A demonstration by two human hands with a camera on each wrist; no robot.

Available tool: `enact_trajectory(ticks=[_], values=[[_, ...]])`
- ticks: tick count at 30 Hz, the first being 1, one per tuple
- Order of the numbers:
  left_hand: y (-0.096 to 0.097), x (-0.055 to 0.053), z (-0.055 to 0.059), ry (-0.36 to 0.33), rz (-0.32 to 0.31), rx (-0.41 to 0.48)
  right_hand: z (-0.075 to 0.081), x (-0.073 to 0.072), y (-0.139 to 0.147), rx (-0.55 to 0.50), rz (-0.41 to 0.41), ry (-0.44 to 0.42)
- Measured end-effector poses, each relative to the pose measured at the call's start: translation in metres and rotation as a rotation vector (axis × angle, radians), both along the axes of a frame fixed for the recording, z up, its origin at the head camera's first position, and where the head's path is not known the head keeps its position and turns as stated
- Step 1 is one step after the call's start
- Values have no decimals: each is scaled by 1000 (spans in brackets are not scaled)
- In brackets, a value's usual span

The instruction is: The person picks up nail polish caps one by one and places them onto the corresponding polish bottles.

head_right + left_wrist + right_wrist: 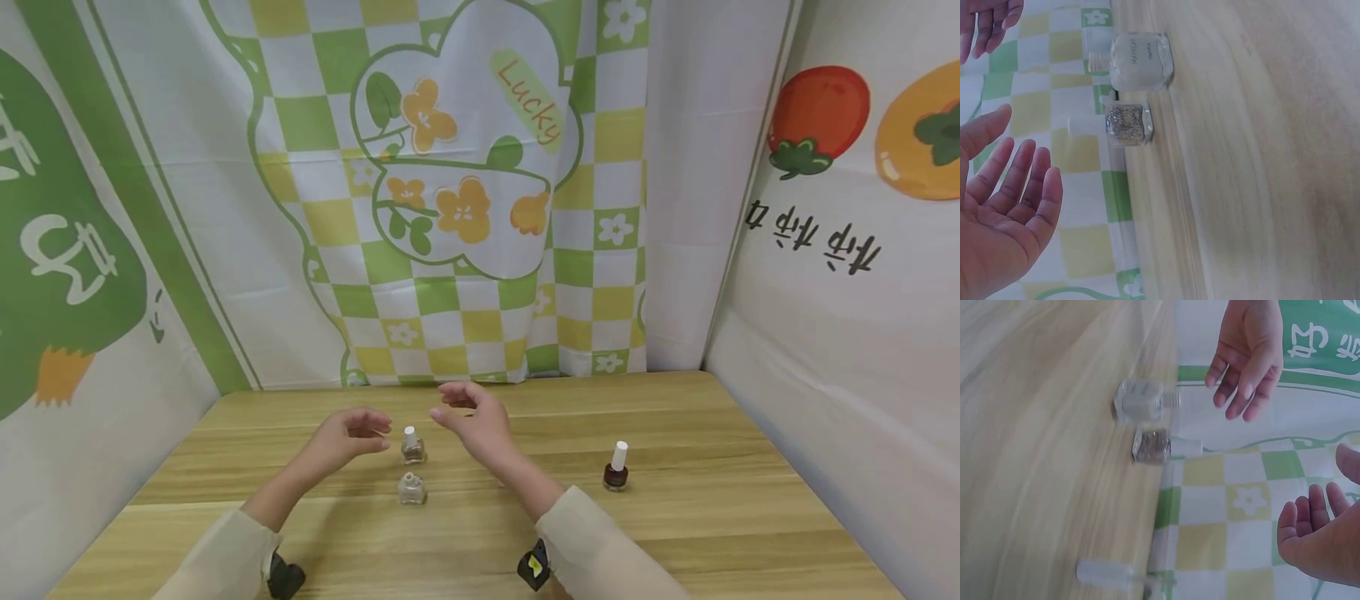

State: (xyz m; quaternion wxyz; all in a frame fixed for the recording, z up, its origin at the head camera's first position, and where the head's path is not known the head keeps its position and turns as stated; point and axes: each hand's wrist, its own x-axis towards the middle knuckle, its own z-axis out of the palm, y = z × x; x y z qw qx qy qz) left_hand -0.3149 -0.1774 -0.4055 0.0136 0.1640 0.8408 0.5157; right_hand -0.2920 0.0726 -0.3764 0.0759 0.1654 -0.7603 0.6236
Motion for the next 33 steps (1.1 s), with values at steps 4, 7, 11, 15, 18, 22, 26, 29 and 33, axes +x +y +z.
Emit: enact_trajectory(ticks=[4,7,11,15,18,22,26,29,33], values=[[0,6,3,18,-9,2,5,6,16,7,3,20],[0,11,4,27,-13,2,7,10,28,24,3,20],[1,17,4,29,-21,22,7,13,43,45,-16,10],[-1,22,1,28,-34,24,1,14,55,73,-31,2],[-3,23,-4,28,-57,10,-7,14,62,105,-39,-5],[-2,24,-8,8,-73,5,-18,15,70,149,-58,-24],[-1,24,-12,-9,-83,13,-29,13,79,190,-62,-49],[0,26,-17,-8,-92,1,-35,11,85,214,-45,-69],[2,29,-21,-19,-97,-23,-41,9,93,253,1,-84]])
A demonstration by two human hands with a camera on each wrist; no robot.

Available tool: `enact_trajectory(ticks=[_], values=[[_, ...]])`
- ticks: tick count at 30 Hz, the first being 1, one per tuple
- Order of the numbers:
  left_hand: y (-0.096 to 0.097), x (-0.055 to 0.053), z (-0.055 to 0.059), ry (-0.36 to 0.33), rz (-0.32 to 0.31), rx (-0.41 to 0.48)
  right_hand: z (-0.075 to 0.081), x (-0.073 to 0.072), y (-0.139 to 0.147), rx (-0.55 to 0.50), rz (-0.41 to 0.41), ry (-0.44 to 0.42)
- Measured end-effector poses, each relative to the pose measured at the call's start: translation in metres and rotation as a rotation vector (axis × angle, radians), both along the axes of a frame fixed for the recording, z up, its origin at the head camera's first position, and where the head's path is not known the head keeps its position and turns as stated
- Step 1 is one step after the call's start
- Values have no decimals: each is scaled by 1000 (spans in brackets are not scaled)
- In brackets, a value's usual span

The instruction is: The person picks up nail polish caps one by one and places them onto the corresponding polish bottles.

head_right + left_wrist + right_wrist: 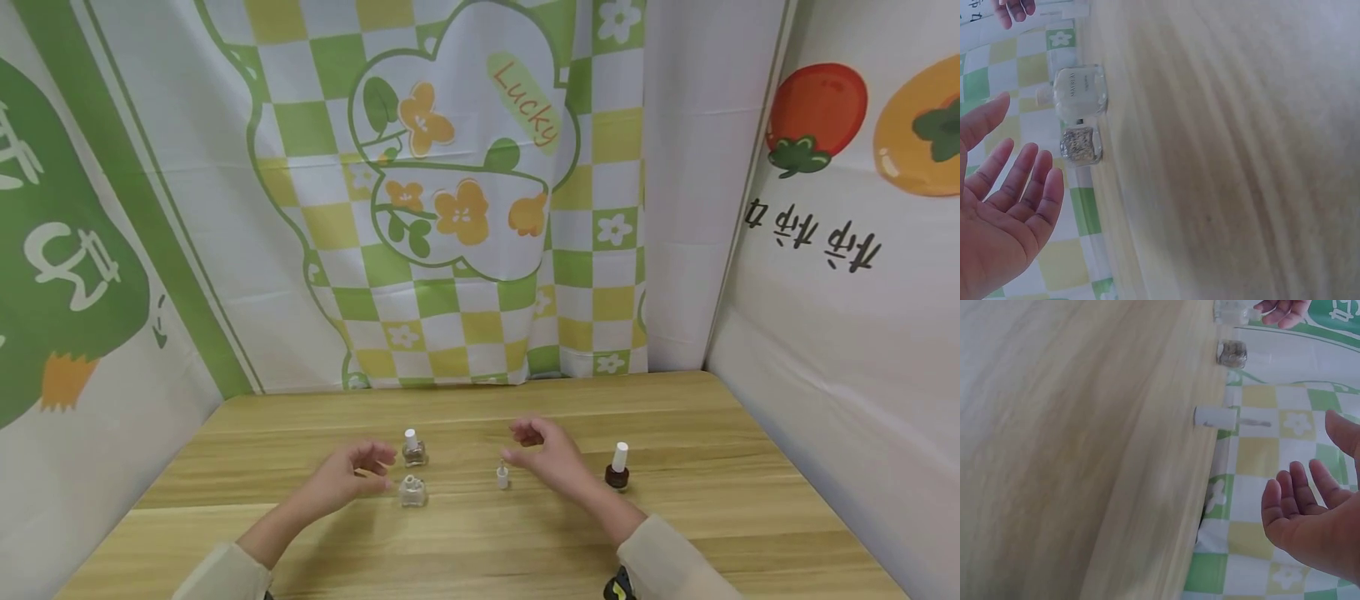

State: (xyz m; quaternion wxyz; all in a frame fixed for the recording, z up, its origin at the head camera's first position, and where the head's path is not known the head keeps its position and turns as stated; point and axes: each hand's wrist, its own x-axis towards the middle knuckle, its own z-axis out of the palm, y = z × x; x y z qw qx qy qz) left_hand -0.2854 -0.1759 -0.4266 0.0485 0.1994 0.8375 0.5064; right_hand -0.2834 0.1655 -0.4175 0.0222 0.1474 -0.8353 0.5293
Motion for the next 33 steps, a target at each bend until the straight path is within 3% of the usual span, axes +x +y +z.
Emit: enact_trajectory(ticks=[10,21,33], values=[[10,1,-10,1,1,-55,-11,-4,7,65,71,-87],[15,-2,-21,0,-20,-57,-28,-9,0,120,117,-52],[19,-5,-25,8,-49,-98,-33,-11,-8,162,112,-82]])
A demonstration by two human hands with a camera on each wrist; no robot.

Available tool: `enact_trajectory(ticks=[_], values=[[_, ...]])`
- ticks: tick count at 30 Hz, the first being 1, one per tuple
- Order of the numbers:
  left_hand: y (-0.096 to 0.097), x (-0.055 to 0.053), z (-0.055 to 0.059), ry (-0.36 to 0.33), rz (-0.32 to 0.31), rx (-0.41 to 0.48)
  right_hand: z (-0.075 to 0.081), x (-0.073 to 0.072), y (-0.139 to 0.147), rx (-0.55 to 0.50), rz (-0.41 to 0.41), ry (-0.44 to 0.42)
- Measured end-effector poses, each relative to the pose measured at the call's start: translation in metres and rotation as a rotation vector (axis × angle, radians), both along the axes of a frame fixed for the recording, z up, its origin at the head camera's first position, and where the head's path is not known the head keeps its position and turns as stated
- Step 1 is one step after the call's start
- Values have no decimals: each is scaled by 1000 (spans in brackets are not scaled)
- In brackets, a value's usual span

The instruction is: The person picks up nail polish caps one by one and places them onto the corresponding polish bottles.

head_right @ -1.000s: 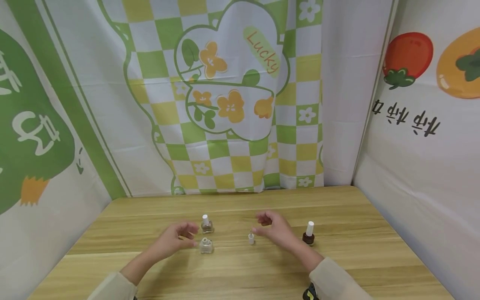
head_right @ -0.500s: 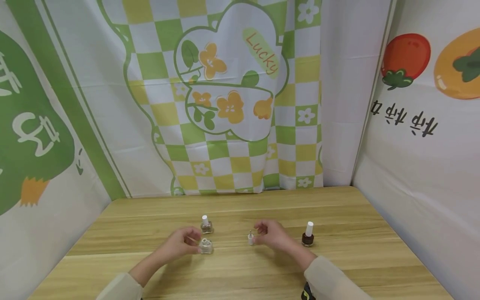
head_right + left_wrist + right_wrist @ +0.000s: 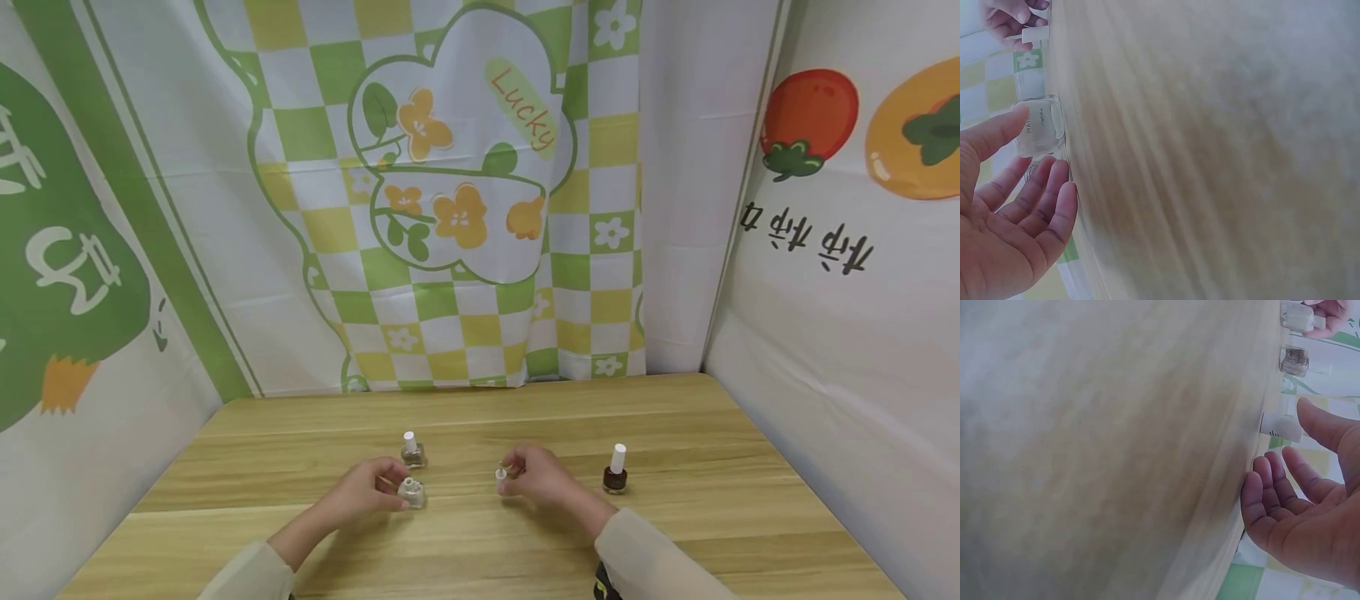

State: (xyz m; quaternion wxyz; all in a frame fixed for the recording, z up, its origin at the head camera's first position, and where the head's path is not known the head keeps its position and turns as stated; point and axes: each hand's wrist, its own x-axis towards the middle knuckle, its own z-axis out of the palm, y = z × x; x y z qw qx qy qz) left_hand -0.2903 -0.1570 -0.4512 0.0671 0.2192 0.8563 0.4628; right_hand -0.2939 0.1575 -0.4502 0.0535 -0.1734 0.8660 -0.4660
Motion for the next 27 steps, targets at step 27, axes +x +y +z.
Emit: enact_trajectory(ticks=[27], values=[[4,-5,0,-5,-18,-83,3,-2,-6,80,6,-23]])
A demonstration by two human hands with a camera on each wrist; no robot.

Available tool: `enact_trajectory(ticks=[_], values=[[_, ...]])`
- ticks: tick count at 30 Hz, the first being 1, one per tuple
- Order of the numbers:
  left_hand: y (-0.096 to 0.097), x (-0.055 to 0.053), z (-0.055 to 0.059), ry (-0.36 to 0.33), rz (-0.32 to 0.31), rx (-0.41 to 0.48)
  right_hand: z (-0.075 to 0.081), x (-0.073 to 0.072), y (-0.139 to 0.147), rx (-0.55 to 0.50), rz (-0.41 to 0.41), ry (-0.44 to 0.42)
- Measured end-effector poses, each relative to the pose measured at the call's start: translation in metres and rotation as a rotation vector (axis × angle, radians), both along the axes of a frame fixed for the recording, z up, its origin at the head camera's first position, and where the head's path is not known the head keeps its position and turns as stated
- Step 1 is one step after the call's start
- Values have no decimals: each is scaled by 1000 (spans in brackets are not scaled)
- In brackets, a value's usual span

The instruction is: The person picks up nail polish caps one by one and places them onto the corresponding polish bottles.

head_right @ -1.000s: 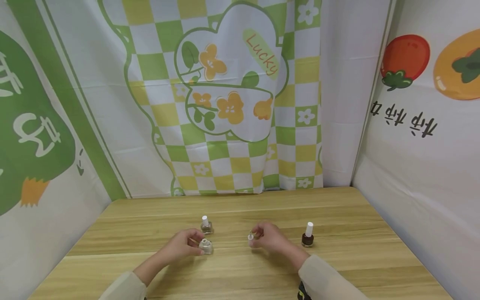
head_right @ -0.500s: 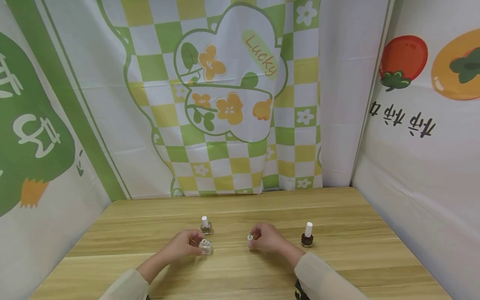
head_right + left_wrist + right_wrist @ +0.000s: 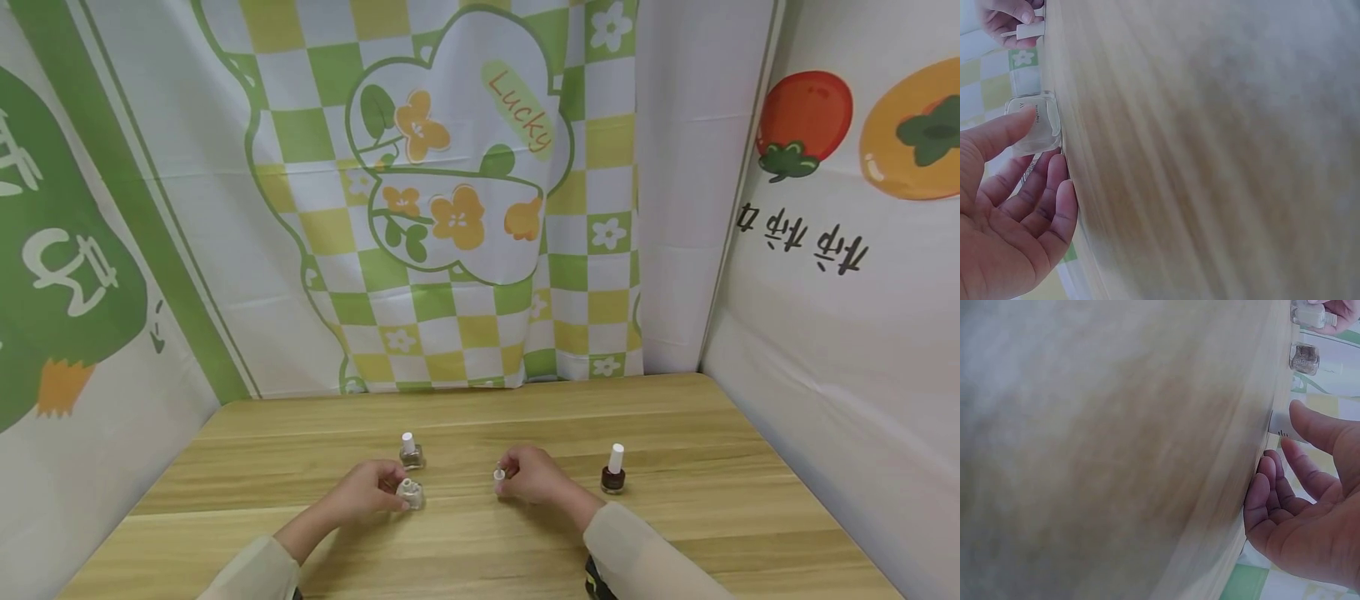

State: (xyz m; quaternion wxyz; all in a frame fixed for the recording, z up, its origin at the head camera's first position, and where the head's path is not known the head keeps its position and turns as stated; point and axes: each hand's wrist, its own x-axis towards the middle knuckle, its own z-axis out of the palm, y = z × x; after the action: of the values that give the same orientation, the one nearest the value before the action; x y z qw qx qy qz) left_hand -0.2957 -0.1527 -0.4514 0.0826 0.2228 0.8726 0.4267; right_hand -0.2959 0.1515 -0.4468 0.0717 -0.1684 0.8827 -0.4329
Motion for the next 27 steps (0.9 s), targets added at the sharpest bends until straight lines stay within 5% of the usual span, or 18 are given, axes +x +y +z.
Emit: enact_trajectory(ticks=[27], values=[[0,2,3,3,-12,3,-4,-6,6,-1,50,32]])
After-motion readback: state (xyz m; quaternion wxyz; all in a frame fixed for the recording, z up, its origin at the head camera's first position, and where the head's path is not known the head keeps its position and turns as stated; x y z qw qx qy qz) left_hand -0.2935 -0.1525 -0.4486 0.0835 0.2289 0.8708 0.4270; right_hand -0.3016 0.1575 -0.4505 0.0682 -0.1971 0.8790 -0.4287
